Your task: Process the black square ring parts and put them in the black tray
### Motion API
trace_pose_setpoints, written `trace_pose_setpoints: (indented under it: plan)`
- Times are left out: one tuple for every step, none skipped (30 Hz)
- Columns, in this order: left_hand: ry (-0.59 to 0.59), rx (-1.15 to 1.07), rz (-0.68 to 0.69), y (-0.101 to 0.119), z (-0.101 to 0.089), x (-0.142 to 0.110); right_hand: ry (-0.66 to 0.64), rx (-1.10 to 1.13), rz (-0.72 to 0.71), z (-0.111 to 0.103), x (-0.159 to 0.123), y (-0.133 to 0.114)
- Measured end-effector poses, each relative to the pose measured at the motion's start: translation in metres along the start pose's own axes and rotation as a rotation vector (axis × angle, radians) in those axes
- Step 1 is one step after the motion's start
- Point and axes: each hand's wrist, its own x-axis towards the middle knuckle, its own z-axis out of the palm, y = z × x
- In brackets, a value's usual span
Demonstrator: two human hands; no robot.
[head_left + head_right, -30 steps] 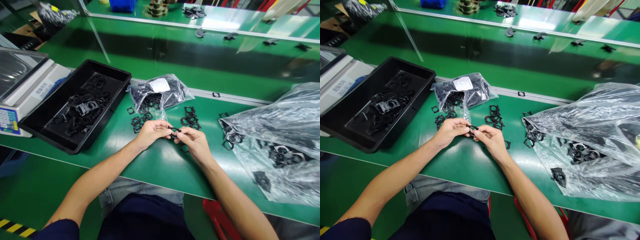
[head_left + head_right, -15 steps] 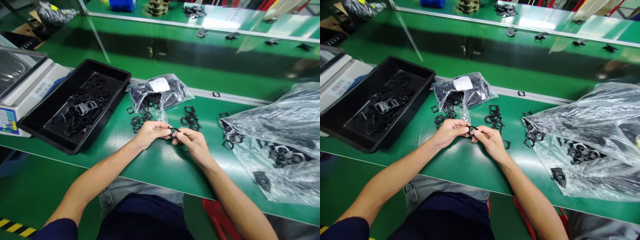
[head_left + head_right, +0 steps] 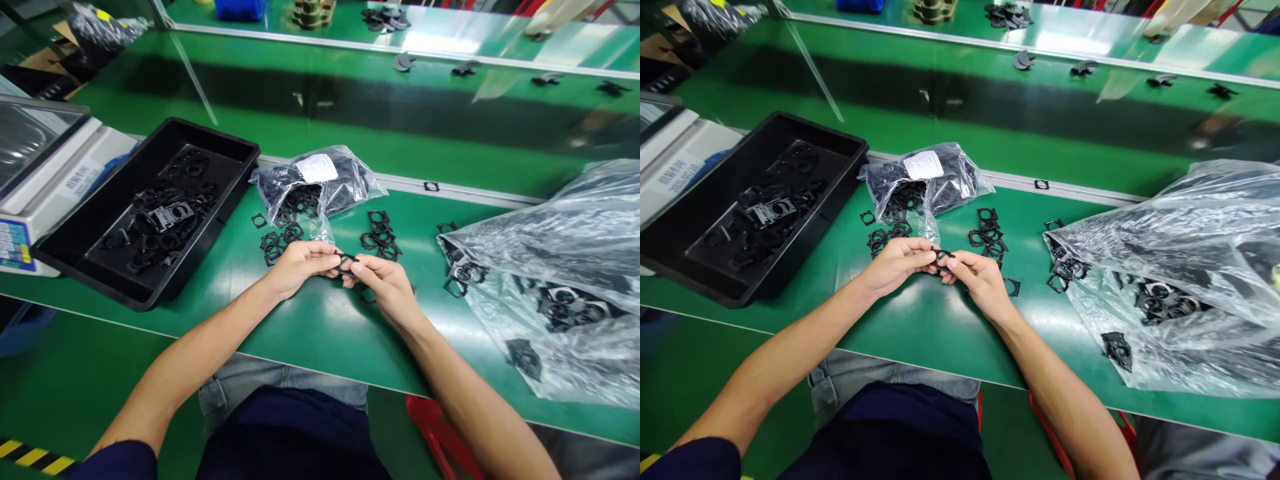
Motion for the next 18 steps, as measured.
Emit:
trace_pose_setpoints:
  plan:
    - [-0.008, 0.006, 0.000, 0.0000, -0.0003, 0.0001, 0.009, -0.004, -0.002, 0.0000, 0.0003, 0.0005]
    - [-0.015, 0.017, 0.004, 0.0000, -0.0007, 0.0004, 0.018, -0.004, -0.001, 0.0001, 0.0006, 0.0009]
    - [-0.022, 0.034, 0.011, 0.0000, -0.0013, 0.0007, 0.027, 0.003, 0.003, 0.0003, 0.0009, 0.0011]
    - [-0.028, 0.055, 0.023, -0.0001, -0.0020, 0.0011, 0.034, 0.013, 0.008, 0.0005, 0.0012, 0.0011]
    - [-0.034, 0.077, 0.038, 0.0000, -0.0028, 0.0014, 0.039, 0.023, 0.013, 0.0007, 0.0013, 0.0009]
    - [-0.042, 0.098, 0.053, 0.0002, -0.0036, 0.0017, 0.042, 0.031, 0.017, 0.0010, 0.0014, 0.0005]
    - [-0.050, 0.116, 0.068, 0.0005, -0.0043, 0.0019, 0.044, 0.037, 0.019, 0.0013, 0.0013, 0.0000]
    - [-0.059, 0.132, 0.081, 0.0011, -0.0048, 0.0019, 0.045, 0.042, 0.019, 0.0016, 0.0010, -0.0005]
    - [-0.069, 0.145, 0.092, 0.0018, -0.0053, 0.0018, 0.046, 0.047, 0.018, 0.0018, 0.0007, -0.0010]
    - [-0.079, 0.157, 0.100, 0.0026, -0.0056, 0.0015, 0.046, 0.054, 0.017, 0.0020, 0.0002, -0.0014]
    - [-0.088, 0.172, 0.103, 0.0036, -0.0058, 0.0010, 0.046, 0.064, 0.014, 0.0022, -0.0003, -0.0016]
    - [-0.095, 0.187, 0.104, 0.0046, -0.0060, 0.0005, 0.045, 0.074, 0.011, 0.0023, -0.0009, -0.0016]
    - [-0.102, 0.204, 0.103, 0.0056, -0.0061, -0.0001, 0.042, 0.081, 0.007, 0.0024, -0.0014, -0.0014]
    - [-0.109, 0.220, 0.101, 0.0066, -0.0062, -0.0007, 0.036, 0.084, 0.003, 0.0025, -0.0018, -0.0012]
    - [-0.115, 0.233, 0.101, 0.0073, -0.0061, -0.0011, 0.032, 0.084, -0.002, 0.0027, -0.0022, -0.0008]
    - [-0.122, 0.243, 0.100, 0.0077, -0.0060, -0.0014, 0.027, 0.082, -0.004, 0.0027, -0.0025, -0.0004]
    - [-0.129, 0.248, 0.098, 0.0079, -0.0058, -0.0016, 0.023, 0.081, -0.004, 0.0027, -0.0026, -0.0001]
    - [-0.134, 0.250, 0.095, 0.0077, -0.0055, -0.0016, 0.020, 0.083, -0.002, 0.0027, -0.0026, 0.0003]
